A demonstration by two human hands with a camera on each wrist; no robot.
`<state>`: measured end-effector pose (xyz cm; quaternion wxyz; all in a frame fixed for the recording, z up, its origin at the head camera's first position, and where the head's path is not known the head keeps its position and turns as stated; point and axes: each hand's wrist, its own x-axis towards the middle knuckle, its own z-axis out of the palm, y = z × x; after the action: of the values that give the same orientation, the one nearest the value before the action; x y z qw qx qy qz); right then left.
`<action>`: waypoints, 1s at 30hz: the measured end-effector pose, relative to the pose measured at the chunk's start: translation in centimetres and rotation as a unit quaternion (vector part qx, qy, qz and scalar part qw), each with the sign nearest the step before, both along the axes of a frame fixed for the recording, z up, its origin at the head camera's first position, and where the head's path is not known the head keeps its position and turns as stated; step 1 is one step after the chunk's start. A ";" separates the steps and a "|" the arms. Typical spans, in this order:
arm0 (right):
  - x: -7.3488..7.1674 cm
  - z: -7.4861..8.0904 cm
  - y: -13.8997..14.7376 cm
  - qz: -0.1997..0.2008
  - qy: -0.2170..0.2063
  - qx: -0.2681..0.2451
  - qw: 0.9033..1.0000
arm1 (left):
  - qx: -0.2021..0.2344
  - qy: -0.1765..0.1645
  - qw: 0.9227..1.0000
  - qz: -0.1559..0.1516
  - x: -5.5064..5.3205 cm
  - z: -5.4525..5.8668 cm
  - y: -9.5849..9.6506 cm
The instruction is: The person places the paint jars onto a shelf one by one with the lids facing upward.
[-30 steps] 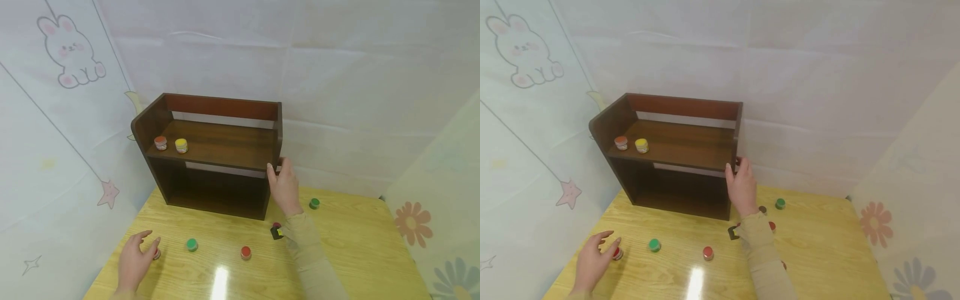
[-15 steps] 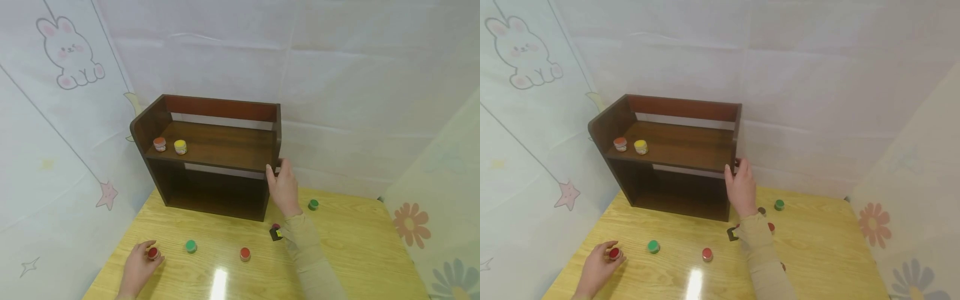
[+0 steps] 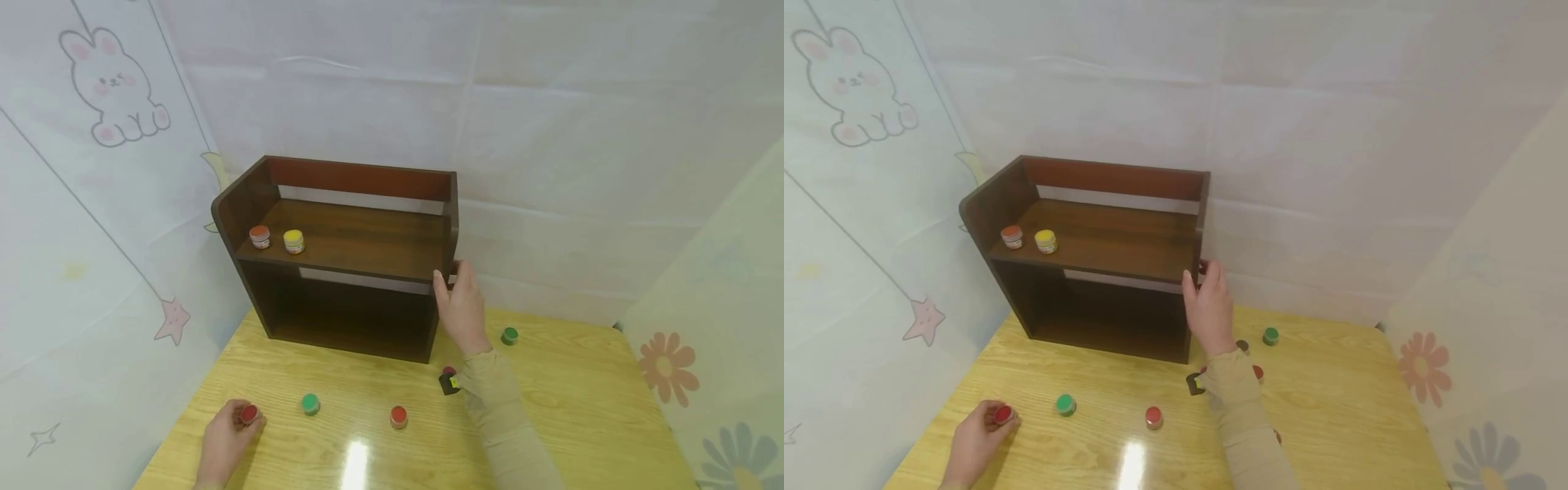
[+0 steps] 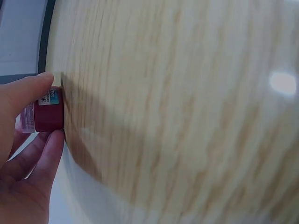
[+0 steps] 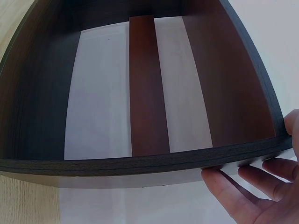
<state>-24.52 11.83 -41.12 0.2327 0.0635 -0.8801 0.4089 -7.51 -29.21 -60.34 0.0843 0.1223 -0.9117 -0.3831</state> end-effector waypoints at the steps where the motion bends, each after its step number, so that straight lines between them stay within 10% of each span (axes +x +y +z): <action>1: 0.0 0.0 0.0 0.000 0.000 0.001 1.000 | 0.004 0.000 1.000 0.002 0.0 0.0 0.0; 30: 0.0 -0.1 0.0 0.002 -0.010 -0.001 1.000 | -0.007 0.055 0.997 0.056 -0.2 0.8 0.5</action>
<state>-24.52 11.84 -41.22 0.2234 0.0614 -0.8818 0.4108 -7.73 -28.72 -59.55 0.1564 0.1511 -0.9002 -0.3774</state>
